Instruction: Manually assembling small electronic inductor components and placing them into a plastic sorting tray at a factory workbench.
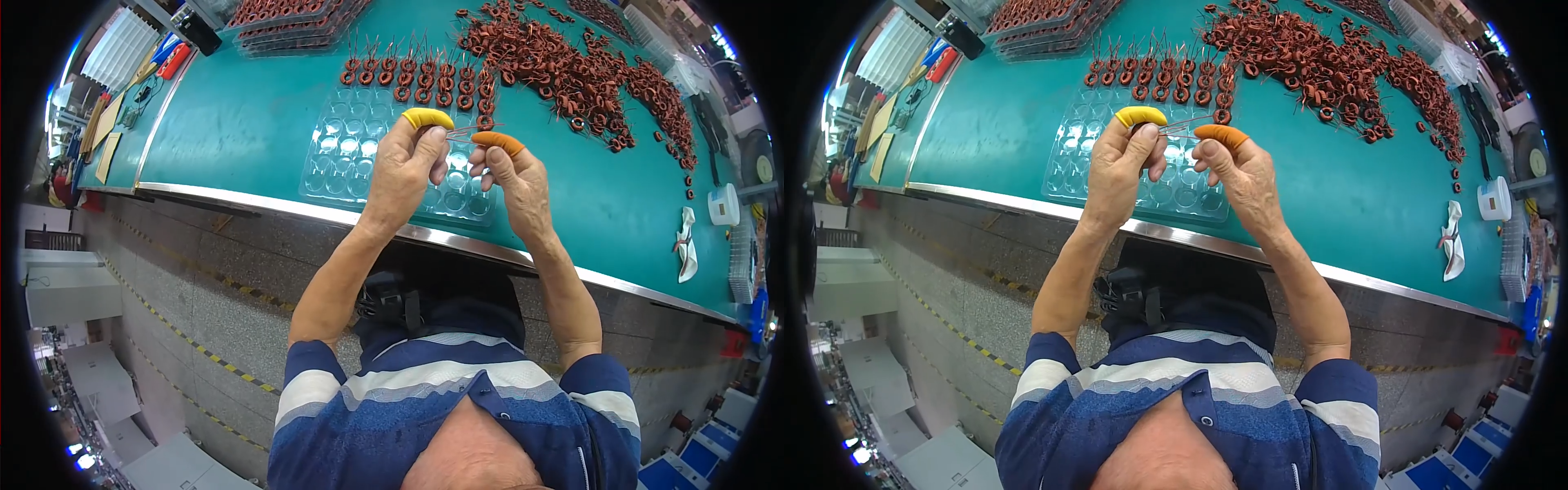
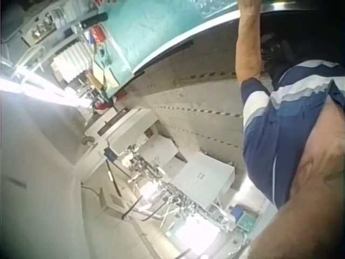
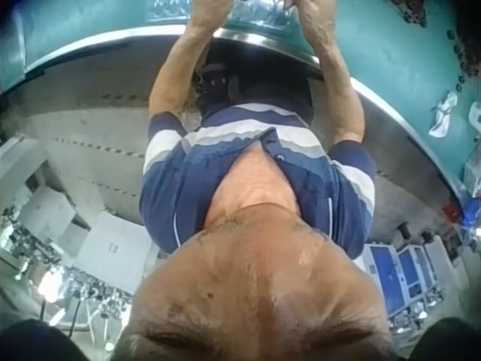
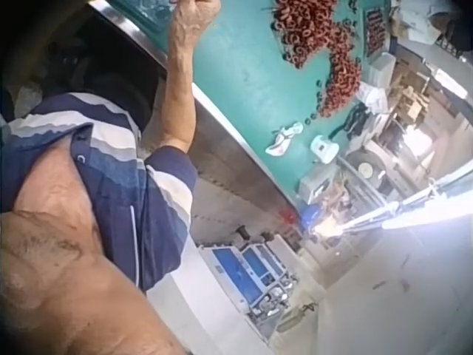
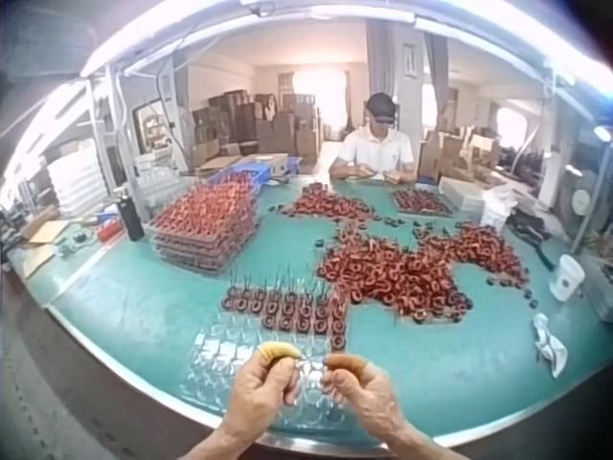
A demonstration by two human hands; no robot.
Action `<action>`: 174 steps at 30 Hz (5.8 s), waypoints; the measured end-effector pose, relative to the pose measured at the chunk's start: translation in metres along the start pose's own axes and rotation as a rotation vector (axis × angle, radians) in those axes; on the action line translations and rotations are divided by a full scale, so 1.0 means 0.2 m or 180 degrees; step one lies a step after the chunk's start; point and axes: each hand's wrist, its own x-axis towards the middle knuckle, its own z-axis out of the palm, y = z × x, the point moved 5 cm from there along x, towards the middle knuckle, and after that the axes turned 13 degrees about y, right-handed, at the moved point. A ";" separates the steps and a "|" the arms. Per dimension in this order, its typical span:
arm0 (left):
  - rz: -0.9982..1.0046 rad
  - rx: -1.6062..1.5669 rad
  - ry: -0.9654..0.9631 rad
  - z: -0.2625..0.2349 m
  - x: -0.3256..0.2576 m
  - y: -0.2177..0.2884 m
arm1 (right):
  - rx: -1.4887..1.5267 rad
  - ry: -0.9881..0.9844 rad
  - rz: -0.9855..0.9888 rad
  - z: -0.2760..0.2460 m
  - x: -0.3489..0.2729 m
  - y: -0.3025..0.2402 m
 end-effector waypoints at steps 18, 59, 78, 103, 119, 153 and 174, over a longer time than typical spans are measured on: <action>0.0373 0.1153 -0.0388 0.00 -0.05 -0.02 | -0.1734 0.0435 -0.1702 0.07 -0.10 -0.13; -0.0596 0.0169 -0.1057 -0.02 -0.15 -0.16 | 0.0274 0.0046 0.0798 -0.03 -0.07 -0.01; -0.0687 -0.0881 -0.0064 -0.01 -0.17 -0.17 | -0.0227 0.0997 -0.0395 -0.03 -0.11 -0.07; 0.1264 0.3186 -0.1876 0.01 -0.09 0.03 | -0.0143 0.0080 0.0797 0.01 -0.12 -0.01; -0.0133 -0.0502 -0.0850 0.04 -0.20 -0.05 | 0.0038 0.0391 0.0204 0.00 -0.14 -0.09; 0.0380 0.1168 0.0118 -0.29 0.10 -0.08 | -0.2611 0.0740 -0.1607 -0.32 0.19 -0.12; 0.1135 0.3093 0.0627 -0.50 0.71 -0.14 | -0.4450 0.1058 -0.2808 -0.67 0.49 0.03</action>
